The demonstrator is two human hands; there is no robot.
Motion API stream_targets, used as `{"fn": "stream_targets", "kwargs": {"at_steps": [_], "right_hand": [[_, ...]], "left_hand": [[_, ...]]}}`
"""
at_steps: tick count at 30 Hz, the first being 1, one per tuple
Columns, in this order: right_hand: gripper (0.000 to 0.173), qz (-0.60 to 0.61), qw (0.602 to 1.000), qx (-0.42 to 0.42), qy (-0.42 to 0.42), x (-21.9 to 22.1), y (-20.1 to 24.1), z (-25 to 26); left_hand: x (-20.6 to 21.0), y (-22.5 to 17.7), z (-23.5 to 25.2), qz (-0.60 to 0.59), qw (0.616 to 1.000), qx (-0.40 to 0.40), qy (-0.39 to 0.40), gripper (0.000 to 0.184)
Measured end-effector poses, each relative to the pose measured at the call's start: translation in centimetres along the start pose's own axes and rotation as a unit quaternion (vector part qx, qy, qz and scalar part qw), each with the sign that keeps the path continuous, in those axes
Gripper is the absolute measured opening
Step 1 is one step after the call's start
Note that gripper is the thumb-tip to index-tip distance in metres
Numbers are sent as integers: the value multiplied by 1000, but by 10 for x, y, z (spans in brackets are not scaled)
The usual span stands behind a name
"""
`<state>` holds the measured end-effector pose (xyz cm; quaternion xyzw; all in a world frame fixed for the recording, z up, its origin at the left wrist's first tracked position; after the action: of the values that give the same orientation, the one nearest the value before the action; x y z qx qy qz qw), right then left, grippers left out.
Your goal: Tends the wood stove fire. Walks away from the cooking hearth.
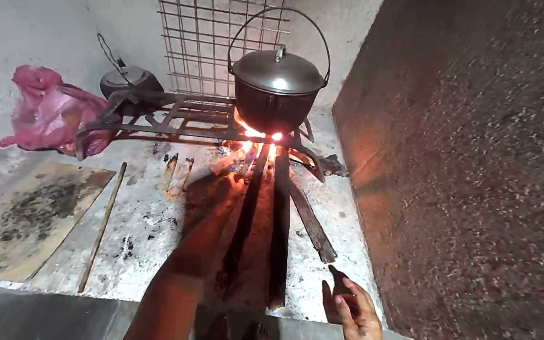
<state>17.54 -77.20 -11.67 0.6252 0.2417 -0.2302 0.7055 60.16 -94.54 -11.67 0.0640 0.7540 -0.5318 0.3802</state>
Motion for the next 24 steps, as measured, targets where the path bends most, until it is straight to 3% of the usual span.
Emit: {"fn": "stream_targets", "kwargs": {"at_steps": [6, 16, 19, 21, 24], "right_hand": [[43, 7, 1000, -12, -19, -7, 2, -3], [30, 47, 998, 1, -41, -24, 2, -33], [28, 45, 998, 52, -16, -15, -5, -62], [26, 23, 995, 96, 1, -6, -9, -88], [25, 16, 988, 151, -12, 8, -5, -133]], "left_hand": [[-28, 6, -24, -48, 998, 1, -37, 42], [-74, 27, -149, -65, 989, 79, -104, 28], [-56, 39, -181, -110, 989, 92, -43, 32], [-35, 50, -199, -164, 976, 141, 19, 38], [-10, 21, -227, -231, 954, 143, 129, 37]]}}
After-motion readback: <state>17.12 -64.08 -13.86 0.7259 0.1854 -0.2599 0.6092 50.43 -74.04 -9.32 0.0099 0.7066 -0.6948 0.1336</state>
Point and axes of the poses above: each hand's wrist, its own z-axis towards the middle knuckle, its own x-axis out of the palm, y = z × x, the point moved 10 cm from there along z, towards the middle knuckle, and after that the axes turned 6 degrees about -z, right-handed, at the moved point
